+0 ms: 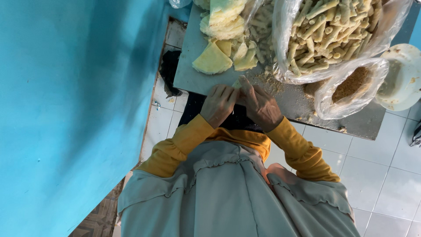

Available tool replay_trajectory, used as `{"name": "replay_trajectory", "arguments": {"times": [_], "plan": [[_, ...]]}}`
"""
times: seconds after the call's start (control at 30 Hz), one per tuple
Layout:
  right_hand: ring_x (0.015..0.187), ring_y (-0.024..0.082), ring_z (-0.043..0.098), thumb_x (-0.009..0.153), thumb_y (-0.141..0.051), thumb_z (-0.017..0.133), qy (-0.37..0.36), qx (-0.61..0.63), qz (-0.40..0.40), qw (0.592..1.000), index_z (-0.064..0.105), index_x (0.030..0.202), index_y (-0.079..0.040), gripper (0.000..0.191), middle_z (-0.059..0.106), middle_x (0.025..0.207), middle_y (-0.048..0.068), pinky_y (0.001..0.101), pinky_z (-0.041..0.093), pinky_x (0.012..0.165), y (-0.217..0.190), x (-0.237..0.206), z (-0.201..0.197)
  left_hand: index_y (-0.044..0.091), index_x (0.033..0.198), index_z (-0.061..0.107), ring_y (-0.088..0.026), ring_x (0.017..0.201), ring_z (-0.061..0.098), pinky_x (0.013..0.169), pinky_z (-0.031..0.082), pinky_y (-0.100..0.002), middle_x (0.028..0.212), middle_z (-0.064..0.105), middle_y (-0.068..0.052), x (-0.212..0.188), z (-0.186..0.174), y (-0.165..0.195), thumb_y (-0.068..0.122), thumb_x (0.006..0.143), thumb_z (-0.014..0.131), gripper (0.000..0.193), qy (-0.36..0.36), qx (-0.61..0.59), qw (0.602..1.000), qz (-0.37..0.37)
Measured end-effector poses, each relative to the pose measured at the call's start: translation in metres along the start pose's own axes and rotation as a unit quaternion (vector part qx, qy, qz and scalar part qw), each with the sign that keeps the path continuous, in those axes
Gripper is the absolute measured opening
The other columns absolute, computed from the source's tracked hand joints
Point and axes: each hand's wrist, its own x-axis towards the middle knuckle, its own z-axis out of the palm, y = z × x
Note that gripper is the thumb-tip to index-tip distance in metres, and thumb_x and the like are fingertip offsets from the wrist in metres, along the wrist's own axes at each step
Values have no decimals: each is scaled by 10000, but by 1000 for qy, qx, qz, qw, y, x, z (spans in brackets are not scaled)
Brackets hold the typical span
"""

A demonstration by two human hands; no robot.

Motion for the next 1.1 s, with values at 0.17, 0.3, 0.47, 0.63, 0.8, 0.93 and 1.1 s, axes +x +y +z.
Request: {"name": "replay_trajectory", "arguments": {"times": [0.17, 0.3, 0.47, 0.63, 0.8, 0.93, 1.1], "plan": [[945, 301, 739, 920, 111, 594, -3, 189, 69, 980, 390, 1535, -18, 660, 713, 1048, 157, 393, 624, 803, 19, 19, 1, 65, 940, 680, -359, 991, 596, 888, 488, -444, 979, 634, -160, 19, 8, -10, 72, 842, 711, 102, -38, -95, 987, -120], [797, 312, 695, 850, 80, 662, -57, 196, 158, 966, 350, 1530, -3, 753, 682, 916, 159, 416, 578, 726, 24, 28, 0, 69, 961, 681, -322, 969, 617, 851, 510, -437, 937, 656, -114, 26, 9, -23, 107, 827, 753, 156, -80, -164, 973, -142], [1037, 370, 689, 876, 79, 632, 35, -3, 1, 999, 351, 1524, 60, 706, 685, 1150, 214, 411, 582, 861, 2, 7, 3, 6, 1165, 686, -269, 944, 608, 788, 540, -390, 942, 624, -96, 8, 7, -9, 40, 939, 680, 229, -21, -39, 998, -34], [971, 360, 674, 900, 20, 681, 29, -24, -12, 999, 373, 1491, 75, 668, 683, 1081, 200, 433, 577, 857, 2, 4, 3, 15, 1034, 662, -302, 991, 588, 866, 515, -409, 971, 600, -121, 8, 8, -8, 94, 891, 666, 163, -23, -4, 1000, -16], [840, 294, 732, 928, 57, 624, -30, 179, 141, 973, 384, 1487, 51, 608, 708, 966, 159, 384, 595, 742, 19, 21, 0, 77, 927, 663, -315, 974, 577, 876, 493, -414, 946, 603, -116, 19, 12, -14, 82, 887, 671, 40, -61, -123, 984, -111], [858, 304, 728, 926, 64, 645, 3, 122, 110, 986, 387, 1507, 30, 637, 713, 987, 169, 394, 587, 753, 15, 18, 2, 63, 1022, 648, -288, 987, 584, 877, 506, -389, 974, 609, -99, 17, 9, -10, 66, 906, 658, 117, -87, -59, 992, -75], [982, 344, 685, 911, 40, 679, 33, -14, 6, 999, 395, 1504, 39, 658, 690, 1103, 175, 431, 569, 854, 6, 2, 8, 25, 1145, 659, -272, 1021, 581, 911, 483, -386, 1010, 610, -93, 4, -3, 5, 126, 898, 646, 267, -79, 42, 996, -26]]}}
